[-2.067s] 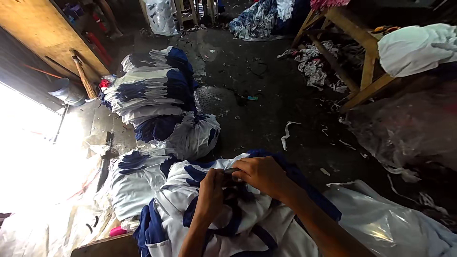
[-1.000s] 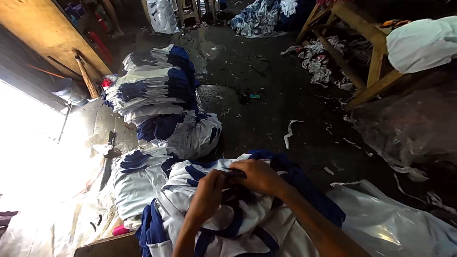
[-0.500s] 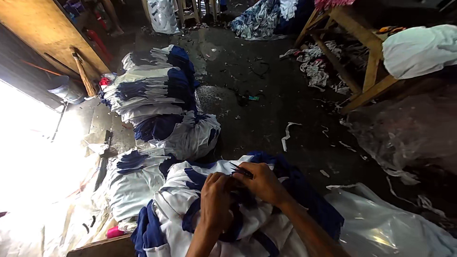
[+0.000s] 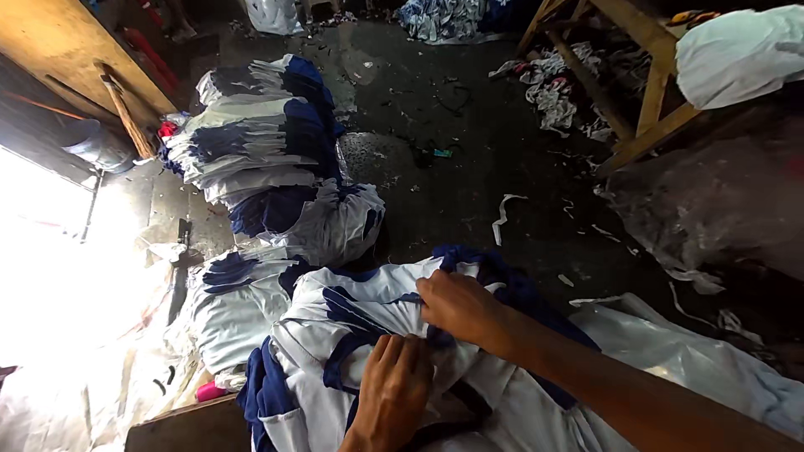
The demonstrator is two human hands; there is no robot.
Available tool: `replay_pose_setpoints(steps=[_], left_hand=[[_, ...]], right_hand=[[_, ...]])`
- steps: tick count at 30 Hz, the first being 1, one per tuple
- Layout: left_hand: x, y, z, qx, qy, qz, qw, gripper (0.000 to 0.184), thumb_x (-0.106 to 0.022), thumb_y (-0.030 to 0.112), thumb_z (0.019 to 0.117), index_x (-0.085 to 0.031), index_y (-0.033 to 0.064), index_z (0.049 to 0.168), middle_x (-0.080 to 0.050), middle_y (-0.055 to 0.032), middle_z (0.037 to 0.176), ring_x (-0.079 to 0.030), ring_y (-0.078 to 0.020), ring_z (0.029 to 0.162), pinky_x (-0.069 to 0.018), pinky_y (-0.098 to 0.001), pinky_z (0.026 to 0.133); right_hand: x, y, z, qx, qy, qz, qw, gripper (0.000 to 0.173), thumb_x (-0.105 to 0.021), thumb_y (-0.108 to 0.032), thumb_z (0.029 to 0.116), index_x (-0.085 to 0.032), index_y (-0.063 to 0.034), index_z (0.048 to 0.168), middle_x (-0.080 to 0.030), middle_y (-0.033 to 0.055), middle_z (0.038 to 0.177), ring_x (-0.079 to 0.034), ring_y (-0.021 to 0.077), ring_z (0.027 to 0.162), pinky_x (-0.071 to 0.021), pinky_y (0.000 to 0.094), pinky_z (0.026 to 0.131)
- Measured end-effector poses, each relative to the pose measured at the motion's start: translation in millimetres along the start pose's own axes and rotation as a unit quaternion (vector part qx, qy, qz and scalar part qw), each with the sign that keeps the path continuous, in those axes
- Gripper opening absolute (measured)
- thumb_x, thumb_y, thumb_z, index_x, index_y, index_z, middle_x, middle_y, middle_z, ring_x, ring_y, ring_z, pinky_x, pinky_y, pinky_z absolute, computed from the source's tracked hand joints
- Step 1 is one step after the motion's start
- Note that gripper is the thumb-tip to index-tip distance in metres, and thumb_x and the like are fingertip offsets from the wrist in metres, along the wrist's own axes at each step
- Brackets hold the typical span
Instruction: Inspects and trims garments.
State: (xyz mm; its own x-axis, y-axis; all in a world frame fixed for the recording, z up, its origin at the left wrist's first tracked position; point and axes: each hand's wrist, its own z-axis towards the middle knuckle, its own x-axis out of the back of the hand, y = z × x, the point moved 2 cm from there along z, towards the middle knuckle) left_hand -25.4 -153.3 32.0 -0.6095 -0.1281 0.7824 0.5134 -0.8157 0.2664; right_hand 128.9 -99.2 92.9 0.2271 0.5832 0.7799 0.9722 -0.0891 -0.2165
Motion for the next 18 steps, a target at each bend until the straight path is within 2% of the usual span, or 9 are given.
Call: replay_pose_setpoints(steps=[3, 5, 6, 8, 10, 11, 13, 16, 18], left_hand=[[-1.8, -1.6, 3.6, 0.016, 0.008, -0.012, 1.000, 0.019, -0.058, 0.005, 0.0926, -0.076, 0.0058, 0.090, -0.074, -0.0056, 0.088, -0.069, -0.0204, 0.079, -0.0570, -0.0327, 0.074], [-5.0, -4.7, 4.3, 0.030, 0.008, -0.036, 0.999, 0.018, -0.058, 0.005, 0.0923, -0.076, 0.0063, 0.090, -0.073, -0.0055, 0.087, -0.068, -0.0206, 0.079, -0.0567, -0.0333, 0.074], [-6.3, -6.6, 4.9, 0.043, 0.006, -0.054, 0.998, 0.018, -0.058, 0.005, 0.0924, -0.076, 0.0071, 0.090, -0.073, -0.0053, 0.088, -0.068, -0.0204, 0.081, -0.0569, -0.0331, 0.075], [-9.7, -8.2, 8.8, 0.078, 0.012, -0.093, 0.993, 0.016, -0.061, 0.006, 0.0925, -0.076, 0.0084, 0.088, -0.073, -0.0046, 0.088, -0.069, -0.0195, 0.083, -0.0573, -0.0319, 0.076], [-12.8, -7.2, 13.3, 0.115, 0.023, -0.142, 0.983, 0.013, -0.065, 0.007, 0.0913, -0.076, 0.0085, 0.085, -0.073, -0.0047, 0.089, -0.070, -0.0185, 0.085, -0.0584, -0.0303, 0.078], [-13.4, -7.8, 16.3, 0.137, 0.028, -0.172, 0.975, 0.011, -0.067, 0.008, 0.0903, -0.077, 0.0080, 0.084, -0.074, -0.0050, 0.090, -0.070, -0.0175, 0.086, -0.0587, -0.0288, 0.079], [-11.4, -14.4, 23.3, 0.197, 0.014, -0.267, 0.943, 0.010, -0.071, 0.009, 0.0903, -0.079, 0.0055, 0.087, -0.076, -0.0060, 0.094, -0.072, -0.0138, 0.091, -0.0598, -0.0269, 0.083], [-5.8, -34.8, 31.0, 0.280, -0.024, -0.441, 0.852, 0.012, -0.067, 0.008, 0.0963, -0.076, 0.0013, 0.094, -0.075, -0.0049, 0.098, -0.072, -0.0087, 0.090, -0.0613, -0.0269, 0.083], [-3.2, -43.1, 35.0, 0.313, 0.003, -0.488, 0.814, 0.014, -0.063, 0.009, 0.0994, -0.075, 0.0021, 0.099, -0.076, -0.0038, 0.093, -0.073, -0.0102, 0.083, -0.0627, -0.0298, 0.079]], right_hand=[[-13.0, 24.7, 2.8, -0.007, 0.101, 0.130, 0.986, 0.012, -0.067, -0.015, 0.0950, -0.070, -0.0038, 0.097, -0.067, 0.0136, 0.084, -0.068, 0.0299, 0.082, -0.0552, 0.0489, 0.072], [-19.3, 40.1, -0.9, -0.004, 0.174, 0.287, 0.942, 0.008, -0.070, -0.011, 0.0947, -0.072, -0.0042, 0.094, -0.064, 0.0077, 0.073, -0.061, 0.0190, 0.066, -0.0519, 0.0386, 0.063], [-22.5, 43.4, -4.8, -0.020, 0.192, 0.395, 0.898, 0.004, -0.070, -0.008, 0.0952, -0.072, -0.0038, 0.094, -0.059, 0.0043, 0.069, -0.053, 0.0130, 0.057, -0.0470, 0.0310, 0.056], [-28.7, 39.9, -12.4, -0.072, 0.197, 0.606, 0.767, 0.004, -0.066, 0.000, 0.0962, -0.070, -0.0023, 0.096, -0.052, -0.0013, 0.059, -0.040, 0.0032, 0.043, -0.0365, 0.0183, 0.043], [-33.8, 32.1, -17.7, -0.114, 0.191, 0.735, 0.641, 0.009, -0.060, 0.003, 0.0987, -0.069, 0.0002, 0.098, -0.050, -0.0026, 0.055, -0.036, 0.0008, 0.040, -0.0340, 0.0152, 0.041], [-35.0, 29.2, -19.3, -0.126, 0.193, 0.771, 0.593, 0.011, -0.058, 0.003, 0.1000, -0.068, -0.0001, 0.098, -0.048, -0.0036, 0.054, -0.035, 0.0002, 0.040, -0.0331, 0.0147, 0.041], [-34.8, 25.7, -21.5, -0.137, 0.193, 0.817, 0.526, 0.014, -0.054, 0.001, 0.1024, -0.067, -0.0019, 0.096, -0.044, -0.0055, 0.050, -0.034, -0.0004, 0.039, -0.0330, 0.0140, 0.041], [-36.3, 23.8, -22.8, -0.130, 0.181, 0.848, 0.480, 0.017, -0.052, -0.002, 0.1042, -0.065, -0.0041, 0.093, -0.041, -0.0062, 0.048, -0.033, -0.0007, 0.039, -0.0325, 0.0134, 0.041], [-37.2, 23.6, -21.6, -0.117, 0.177, 0.854, 0.474, 0.018, -0.051, -0.002, 0.1046, -0.064, -0.0043, 0.093, -0.040, -0.0061, 0.048, -0.033, -0.0008, 0.038, -0.0322, 0.0133, 0.041]])
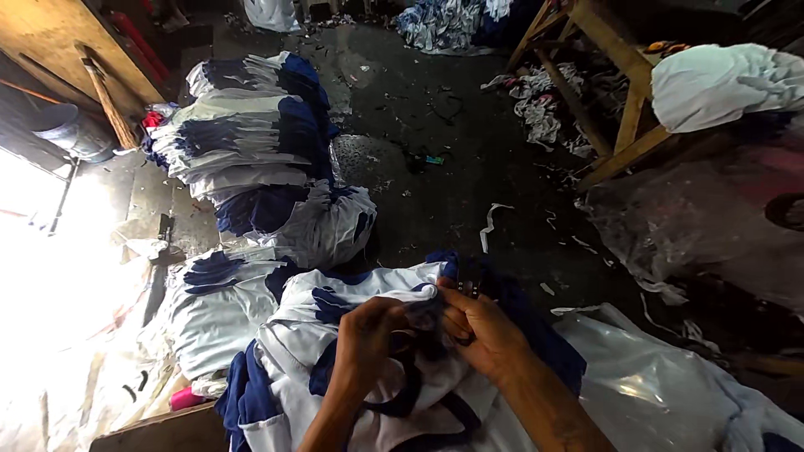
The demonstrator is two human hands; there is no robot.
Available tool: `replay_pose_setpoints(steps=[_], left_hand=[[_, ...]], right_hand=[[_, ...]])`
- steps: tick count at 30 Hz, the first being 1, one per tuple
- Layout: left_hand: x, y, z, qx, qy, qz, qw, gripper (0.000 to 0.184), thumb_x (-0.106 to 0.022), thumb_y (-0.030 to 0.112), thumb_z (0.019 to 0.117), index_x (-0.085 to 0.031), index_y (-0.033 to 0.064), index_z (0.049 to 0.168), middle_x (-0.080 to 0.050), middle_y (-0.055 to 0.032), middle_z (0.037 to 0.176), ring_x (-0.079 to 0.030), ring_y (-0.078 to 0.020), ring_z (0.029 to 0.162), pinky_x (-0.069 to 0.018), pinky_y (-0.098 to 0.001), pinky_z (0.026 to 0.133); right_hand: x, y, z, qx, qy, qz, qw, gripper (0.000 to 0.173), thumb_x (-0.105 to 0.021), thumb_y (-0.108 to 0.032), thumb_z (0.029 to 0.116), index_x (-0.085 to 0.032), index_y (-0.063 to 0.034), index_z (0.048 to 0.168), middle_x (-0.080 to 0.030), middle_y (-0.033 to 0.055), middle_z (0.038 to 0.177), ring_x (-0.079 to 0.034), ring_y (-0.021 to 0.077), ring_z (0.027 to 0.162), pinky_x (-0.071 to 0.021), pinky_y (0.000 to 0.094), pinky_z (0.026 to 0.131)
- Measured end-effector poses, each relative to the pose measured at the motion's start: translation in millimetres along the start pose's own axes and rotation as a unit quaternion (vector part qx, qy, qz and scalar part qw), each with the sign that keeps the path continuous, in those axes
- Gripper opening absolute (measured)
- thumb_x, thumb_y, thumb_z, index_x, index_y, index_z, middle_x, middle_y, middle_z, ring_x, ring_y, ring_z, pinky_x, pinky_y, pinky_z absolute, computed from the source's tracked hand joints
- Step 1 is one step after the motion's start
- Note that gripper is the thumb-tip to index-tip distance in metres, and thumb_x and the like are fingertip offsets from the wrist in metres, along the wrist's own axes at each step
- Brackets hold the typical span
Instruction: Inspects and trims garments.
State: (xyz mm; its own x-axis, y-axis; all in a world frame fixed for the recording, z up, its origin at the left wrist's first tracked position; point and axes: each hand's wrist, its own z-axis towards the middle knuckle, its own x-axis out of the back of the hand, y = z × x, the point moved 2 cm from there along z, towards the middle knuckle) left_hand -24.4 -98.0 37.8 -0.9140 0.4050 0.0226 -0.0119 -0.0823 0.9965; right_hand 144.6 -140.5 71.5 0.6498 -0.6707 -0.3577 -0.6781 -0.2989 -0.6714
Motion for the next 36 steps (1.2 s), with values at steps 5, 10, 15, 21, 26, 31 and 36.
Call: replay_pose_setpoints(steps=[5, 10, 15, 21, 26, 31, 36], left_hand=[[-22.7, 11.6, 4.5, -0.086, 0.068, 0.151, 0.983, 0.020, -0.076, 0.010, 0.0885, -0.072, 0.0008, 0.106, -0.070, -0.0097, 0.108, -0.070, -0.0136, 0.091, -0.0607, -0.0303, 0.082], [-36.2, 5.0, 7.0, -0.127, 0.073, 0.184, 0.972, 0.010, -0.066, 0.005, 0.0934, -0.076, 0.0039, 0.090, -0.074, -0.0036, 0.092, -0.071, -0.0071, 0.082, -0.0596, -0.0232, 0.076], [-23.0, 1.3, 9.4, -0.054, 0.030, 0.049, 0.997, 0.015, -0.058, 0.005, 0.1005, -0.071, 0.0028, 0.095, -0.073, -0.0008, 0.080, -0.071, -0.0061, 0.073, -0.0609, -0.0240, 0.071], [-27.4, 8.2, 9.7, -0.070, 0.014, 0.144, 0.987, 0.040, -0.077, 0.014, 0.0899, -0.063, -0.0007, 0.125, -0.069, -0.0083, 0.102, -0.069, -0.0126, 0.086, -0.0603, -0.0302, 0.080], [-28.1, 5.7, 18.6, -0.128, 0.072, 0.164, 0.975, 0.010, -0.066, 0.007, 0.0952, -0.074, 0.0057, 0.090, -0.071, -0.0002, 0.080, -0.066, -0.0042, 0.066, -0.0580, -0.0212, 0.063], [-28.9, 7.0, 14.5, 0.033, 0.043, 0.061, 0.997, 0.014, -0.058, 0.007, 0.1022, -0.068, 0.0039, 0.094, -0.074, -0.0010, 0.078, -0.073, -0.0087, 0.071, -0.0626, -0.0270, 0.069], [-22.7, 2.0, 8.9, 0.070, 0.029, -0.024, 0.997, 0.015, -0.049, 0.004, 0.1053, -0.064, 0.0004, 0.104, -0.076, -0.0054, 0.090, -0.076, -0.0144, 0.083, -0.0652, -0.0342, 0.083]], right_hand=[[-2.5, 2.3, 1.1, -0.011, -0.010, -0.011, 1.000, 0.019, -0.050, -0.006, 0.1064, -0.062, -0.0058, 0.092, -0.041, -0.0052, 0.049, -0.034, -0.0002, 0.039, -0.0327, 0.0136, 0.041], [-0.3, 2.4, 1.5, -0.031, -0.001, -0.001, 1.000, 0.022, -0.049, -0.009, 0.1069, -0.062, -0.0072, 0.090, -0.038, -0.0062, 0.048, -0.033, -0.0004, 0.038, -0.0313, 0.0139, 0.040], [-1.5, 2.4, 5.4, -0.037, 0.003, 0.014, 0.999, 0.017, -0.052, -0.009, 0.1060, -0.063, -0.0058, 0.093, -0.041, -0.0045, 0.050, -0.034, 0.0005, 0.039, -0.0327, 0.0142, 0.040], [-7.6, 3.5, 5.1, -0.036, 0.008, -0.018, 0.999, 0.014, -0.054, -0.010, 0.1055, -0.063, -0.0061, 0.095, -0.043, -0.0033, 0.052, -0.036, 0.0014, 0.040, -0.0336, 0.0149, 0.040], [-6.4, 4.7, 4.7, -0.026, -0.003, -0.017, 0.999, 0.016, -0.054, -0.008, 0.1052, -0.064, -0.0047, 0.094, -0.046, -0.0027, 0.053, -0.035, 0.0009, 0.040, -0.0317, 0.0148, 0.040], [0.9, 0.6, 5.5, 0.146, -0.026, -0.240, 0.959, 0.011, -0.053, -0.016, 0.1073, -0.060, -0.0073, 0.107, -0.049, -0.0034, 0.063, -0.041, 0.0032, 0.047, -0.0388, 0.0198, 0.047], [9.0, -28.9, 4.4, 0.455, -0.091, -0.585, 0.665, 0.040, -0.040, -0.039, 0.1079, -0.065, -0.0099, 0.121, -0.063, -0.0006, 0.084, -0.061, 0.0111, 0.069, -0.0539, 0.0342, 0.060]])
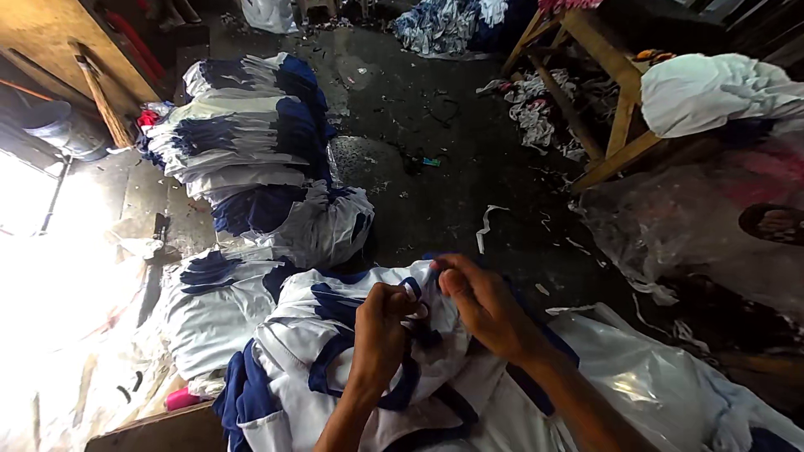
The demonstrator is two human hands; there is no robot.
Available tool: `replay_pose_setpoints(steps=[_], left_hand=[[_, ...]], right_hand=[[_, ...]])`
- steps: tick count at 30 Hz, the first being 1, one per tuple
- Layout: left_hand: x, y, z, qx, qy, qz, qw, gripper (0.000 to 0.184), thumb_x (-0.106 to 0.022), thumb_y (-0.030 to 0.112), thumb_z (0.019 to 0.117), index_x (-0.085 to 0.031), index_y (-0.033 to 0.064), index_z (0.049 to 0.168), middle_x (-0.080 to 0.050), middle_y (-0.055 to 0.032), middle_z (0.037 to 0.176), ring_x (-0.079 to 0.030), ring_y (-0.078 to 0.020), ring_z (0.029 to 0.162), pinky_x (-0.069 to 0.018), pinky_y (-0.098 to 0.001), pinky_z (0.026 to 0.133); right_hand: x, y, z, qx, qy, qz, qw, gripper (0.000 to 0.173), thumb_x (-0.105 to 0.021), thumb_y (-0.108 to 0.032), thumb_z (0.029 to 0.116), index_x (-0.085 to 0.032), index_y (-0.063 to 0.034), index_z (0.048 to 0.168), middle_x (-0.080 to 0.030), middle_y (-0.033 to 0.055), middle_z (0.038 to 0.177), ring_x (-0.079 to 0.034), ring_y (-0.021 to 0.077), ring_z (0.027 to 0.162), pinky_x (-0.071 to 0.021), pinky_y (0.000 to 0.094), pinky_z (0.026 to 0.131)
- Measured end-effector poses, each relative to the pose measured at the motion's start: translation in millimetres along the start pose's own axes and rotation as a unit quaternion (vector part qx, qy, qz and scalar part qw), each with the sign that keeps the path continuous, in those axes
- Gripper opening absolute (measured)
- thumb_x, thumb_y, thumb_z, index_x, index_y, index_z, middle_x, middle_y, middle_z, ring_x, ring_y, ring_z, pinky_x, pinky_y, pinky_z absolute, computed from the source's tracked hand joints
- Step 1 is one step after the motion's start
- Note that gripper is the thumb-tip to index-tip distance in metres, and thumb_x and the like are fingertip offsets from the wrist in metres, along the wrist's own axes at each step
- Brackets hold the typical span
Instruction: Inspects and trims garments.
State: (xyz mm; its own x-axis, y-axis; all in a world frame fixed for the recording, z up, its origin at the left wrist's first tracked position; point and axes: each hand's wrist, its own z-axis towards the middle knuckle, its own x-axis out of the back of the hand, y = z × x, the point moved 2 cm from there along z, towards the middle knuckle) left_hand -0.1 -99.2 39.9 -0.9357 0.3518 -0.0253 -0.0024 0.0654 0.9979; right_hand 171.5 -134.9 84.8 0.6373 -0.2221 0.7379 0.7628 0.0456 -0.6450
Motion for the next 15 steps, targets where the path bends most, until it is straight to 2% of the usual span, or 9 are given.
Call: replay_pose_setpoints(steps=[2, 4, 6, 10, 12, 15], left_hand=[[0.9, -1.2, -0.6, -0.010, -0.001, -0.004, 1.000, 0.013, -0.051, 0.003, 0.1043, -0.063, -0.0009, 0.106, -0.075, -0.0063, 0.092, -0.075, -0.0142, 0.085, -0.0647, -0.0342, 0.085], [1.1, -0.5, -1.3, -0.019, -0.003, 0.013, 1.000, 0.012, -0.051, 0.003, 0.1039, -0.063, -0.0009, 0.107, -0.074, -0.0060, 0.094, -0.075, -0.0125, 0.087, -0.0641, -0.0324, 0.085], [1.0, 0.2, -2.9, -0.027, -0.006, 0.041, 0.999, 0.012, -0.052, 0.005, 0.1036, -0.063, -0.0002, 0.107, -0.074, -0.0047, 0.095, -0.074, -0.0107, 0.088, -0.0634, -0.0310, 0.085], [0.7, -0.4, -4.9, -0.022, -0.010, 0.055, 0.998, 0.012, -0.055, 0.006, 0.1028, -0.065, 0.0022, 0.108, -0.074, -0.0038, 0.095, -0.074, -0.0107, 0.089, -0.0631, -0.0311, 0.086], [1.4, -1.1, -5.4, -0.015, -0.015, 0.051, 0.998, 0.012, -0.054, 0.005, 0.1028, -0.066, 0.0016, 0.107, -0.074, -0.0041, 0.096, -0.074, -0.0114, 0.090, -0.0632, -0.0313, 0.086], [2.4, -2.2, -5.9, -0.011, -0.016, 0.044, 0.999, 0.013, -0.053, 0.003, 0.1027, -0.065, 0.0007, 0.106, -0.074, -0.0042, 0.098, -0.074, -0.0115, 0.091, -0.0627, -0.0314, 0.087]], right_hand=[[8.9, -0.1, 3.8, 0.075, -0.052, -0.095, 0.991, 0.038, -0.055, -0.044, 0.1011, -0.073, -0.0143, 0.117, -0.071, 0.0000, 0.091, -0.069, 0.0147, 0.073, -0.0579, 0.0389, 0.059], [13.9, 1.7, 7.7, 0.127, -0.075, -0.150, 0.978, 0.035, -0.071, -0.042, 0.0899, -0.076, -0.0158, 0.112, -0.069, 0.0008, 0.091, -0.069, 0.0170, 0.072, -0.0577, 0.0393, 0.057], [17.5, 2.2, 12.0, 0.153, -0.078, -0.170, 0.970, 0.033, -0.079, -0.036, 0.0839, -0.078, -0.0146, 0.109, -0.069, 0.0011, 0.088, -0.068, 0.0172, 0.072, -0.0580, 0.0379, 0.058], [15.2, 0.5, 18.5, 0.180, -0.097, -0.203, 0.958, 0.026, -0.081, -0.032, 0.0836, -0.080, -0.0167, 0.105, -0.068, -0.0002, 0.084, -0.068, 0.0171, 0.075, -0.0571, 0.0363, 0.059], [11.8, 1.9, 18.9, 0.186, -0.096, -0.212, 0.955, 0.017, -0.079, -0.031, 0.0850, -0.080, -0.0203, 0.099, -0.068, -0.0030, 0.080, -0.067, 0.0159, 0.074, -0.0551, 0.0348, 0.059], [9.5, 4.8, 20.6, 0.152, -0.089, -0.183, 0.967, 0.014, -0.078, -0.030, 0.0869, -0.080, -0.0198, 0.096, -0.070, -0.0026, 0.080, -0.068, 0.0164, 0.074, -0.0550, 0.0373, 0.058]])
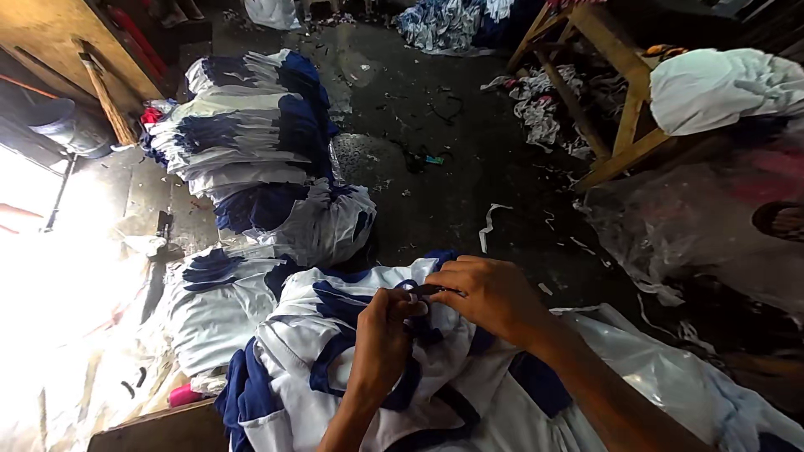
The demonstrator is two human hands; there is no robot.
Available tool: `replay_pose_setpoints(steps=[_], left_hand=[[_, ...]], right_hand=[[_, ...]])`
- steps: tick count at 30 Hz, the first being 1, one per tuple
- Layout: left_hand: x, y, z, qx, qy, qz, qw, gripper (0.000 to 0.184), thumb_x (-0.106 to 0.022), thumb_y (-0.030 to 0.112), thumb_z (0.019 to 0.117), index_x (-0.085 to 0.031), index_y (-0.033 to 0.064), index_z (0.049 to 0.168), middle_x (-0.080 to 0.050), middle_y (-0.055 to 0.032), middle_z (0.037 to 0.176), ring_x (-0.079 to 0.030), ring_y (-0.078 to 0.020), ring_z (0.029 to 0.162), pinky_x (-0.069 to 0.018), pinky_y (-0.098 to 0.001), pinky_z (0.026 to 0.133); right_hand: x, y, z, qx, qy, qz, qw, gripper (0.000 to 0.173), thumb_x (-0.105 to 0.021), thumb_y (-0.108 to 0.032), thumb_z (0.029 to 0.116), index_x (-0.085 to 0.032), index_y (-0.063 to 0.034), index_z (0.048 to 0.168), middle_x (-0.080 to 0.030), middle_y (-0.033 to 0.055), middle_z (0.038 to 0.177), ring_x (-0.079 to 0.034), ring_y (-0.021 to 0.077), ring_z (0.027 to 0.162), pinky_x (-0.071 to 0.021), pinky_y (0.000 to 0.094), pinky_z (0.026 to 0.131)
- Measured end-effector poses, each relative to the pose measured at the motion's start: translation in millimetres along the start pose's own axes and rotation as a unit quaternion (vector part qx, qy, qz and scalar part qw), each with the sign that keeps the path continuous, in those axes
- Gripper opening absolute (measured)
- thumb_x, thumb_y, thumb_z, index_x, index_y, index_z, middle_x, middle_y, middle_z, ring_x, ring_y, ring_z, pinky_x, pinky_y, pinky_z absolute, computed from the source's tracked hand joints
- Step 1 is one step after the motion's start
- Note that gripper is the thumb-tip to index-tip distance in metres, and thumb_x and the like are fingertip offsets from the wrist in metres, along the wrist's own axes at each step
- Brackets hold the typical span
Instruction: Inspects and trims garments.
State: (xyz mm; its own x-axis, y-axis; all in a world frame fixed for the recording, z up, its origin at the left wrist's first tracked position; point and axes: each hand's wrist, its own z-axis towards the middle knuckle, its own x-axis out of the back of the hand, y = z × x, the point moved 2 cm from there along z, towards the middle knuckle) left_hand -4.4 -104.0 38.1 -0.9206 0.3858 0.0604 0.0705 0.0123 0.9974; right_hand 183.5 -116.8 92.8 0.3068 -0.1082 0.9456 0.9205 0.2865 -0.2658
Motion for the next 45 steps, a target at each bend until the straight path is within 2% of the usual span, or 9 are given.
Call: replay_pose_setpoints(steps=[5, 12, 16, 23, 29, 33, 37, 41, 45], left_hand=[[-0.4, 0.1, -0.7, 0.009, -0.006, 0.005, 1.000, 0.013, -0.054, 0.005, 0.1034, -0.066, 0.0009, 0.106, -0.074, -0.0042, 0.096, -0.073, -0.0100, 0.089, -0.0623, -0.0297, 0.085], [82.5, 6.2, 14.6, -0.034, 0.039, 0.179, 0.983, 0.017, -0.058, 0.012, 0.1019, -0.069, 0.0011, 0.108, -0.076, -0.0069, 0.103, -0.074, -0.0179, 0.093, -0.0617, -0.0403, 0.086], [113.3, 13.7, 24.5, 0.106, 0.098, 0.436, 0.888, 0.076, -0.068, 0.023, 0.0979, -0.031, -0.0059, 0.157, -0.025, -0.0395, 0.159, -0.023, -0.0632, 0.145, -0.0159, -0.0839, 0.109], [22.0, -10.8, 9.3, 0.031, -0.224, 0.424, 0.877, 0.055, -0.048, 0.044, 0.1060, -0.055, 0.0093, 0.148, -0.052, -0.0128, 0.153, -0.042, -0.0337, 0.147, -0.0224, -0.0620, 0.123], [212.8, -20.0, 26.6, 0.326, 0.087, 0.557, 0.759, 0.043, -0.058, 0.032, 0.1042, -0.068, -0.0047, 0.123, -0.055, -0.0348, 0.140, -0.032, -0.0593, 0.143, -0.0072, -0.0826, 0.112], [191.4, -7.1, 30.6, 0.165, 0.070, 0.489, 0.854, 0.040, -0.057, 0.027, 0.1050, -0.065, -0.0048, 0.128, -0.061, -0.0292, 0.132, -0.055, -0.0480, 0.129, -0.0385, -0.0674, 0.109], [176.5, -55.1, 47.6, 0.165, -0.211, 0.409, 0.872, 0.053, -0.057, 0.040, 0.1037, -0.054, 0.0135, 0.150, -0.046, -0.0130, 0.158, -0.035, -0.0371, 0.150, -0.0191, -0.0695, 0.119], [253.0, -70.3, 46.7, 0.329, 0.064, 0.516, 0.788, 0.035, -0.060, 0.021, 0.1006, -0.067, -0.0035, 0.124, -0.060, -0.0318, 0.133, -0.046, -0.0537, 0.135, -0.0220, -0.0801, 0.109], [233.3, -43.0, 61.6, 0.285, 0.007, 0.468, 0.836, 0.042, -0.053, 0.035, 0.1067, -0.073, -0.0013, 0.113, -0.070, -0.0262, 0.114, -0.064, -0.0447, 0.114, -0.0452, -0.0671, 0.100]], right_hand=[[-17.8, 9.0, 7.3, -0.143, -0.112, 0.259, 0.949, 0.054, -0.077, -0.032, 0.0921, -0.060, -0.0110, 0.139, -0.063, 0.0026, 0.081, -0.059, 0.0150, 0.065, -0.0544, 0.0372, 0.060], [-34.6, 9.7, 0.4, -0.167, -0.194, 0.238, 0.937, 0.025, -0.064, -0.034, 0.1021, -0.074, -0.0121, 0.100, -0.065, 0.0022, 0.077, -0.062, 0.0162, 0.072, -0.0521, 0.0433, 0.070], [-39.7, 11.5, -5.3, -0.162, -0.153, 0.250, 0.942, 0.026, -0.064, -0.036, 0.1011, -0.073, -0.0123, 0.096, -0.063, 0.0004, 0.072, -0.061, 0.0141, 0.067, -0.0523, 0.0405, 0.066], [-43.2, 9.3, -14.2, -0.135, -0.077, 0.244, 0.957, 0.033, -0.058, -0.038, 0.1006, -0.070, -0.0095, 0.088, -0.057, 0.0002, 0.067, -0.056, 0.0134, 0.062, -0.0481, 0.0367, 0.060], [-41.5, 11.3, -27.7, -0.148, -0.073, 0.212, 0.963, 0.042, -0.054, -0.045, 0.1005, -0.071, -0.0086, 0.090, -0.059, 0.0031, 0.069, -0.059, 0.0181, 0.065, -0.0488, 0.0426, 0.061], [-47.2, 9.4, -16.8, -0.148, -0.086, 0.224, 0.959, 0.040, -0.056, -0.045, 0.1002, -0.072, -0.0094, 0.091, -0.060, 0.0030, 0.069, -0.060, 0.0181, 0.065, -0.0498, 0.0442, 0.061], [-48.5, 3.3, -13.1, -0.119, -0.087, 0.200, 0.969, 0.041, -0.056, -0.045, 0.0997, -0.074, -0.0079, 0.094, -0.063, 0.0062, 0.072, -0.062, 0.0226, 0.067, -0.0515, 0.0479, 0.062], [-42.3, 3.8, -20.2, -0.138, -0.092, 0.187, 0.968, 0.041, -0.058, -0.042, 0.0994, -0.074, -0.0040, 0.099, -0.068, 0.0135, 0.078, -0.067, 0.0323, 0.072, -0.0532, 0.0575, 0.066], [-49.0, 8.7, -18.3, -0.155, -0.076, 0.192, 0.966, 0.043, -0.056, -0.046, 0.0988, -0.074, -0.0066, 0.096, -0.065, 0.0095, 0.073, -0.065, 0.0279, 0.067, -0.0520, 0.0546, 0.062]])
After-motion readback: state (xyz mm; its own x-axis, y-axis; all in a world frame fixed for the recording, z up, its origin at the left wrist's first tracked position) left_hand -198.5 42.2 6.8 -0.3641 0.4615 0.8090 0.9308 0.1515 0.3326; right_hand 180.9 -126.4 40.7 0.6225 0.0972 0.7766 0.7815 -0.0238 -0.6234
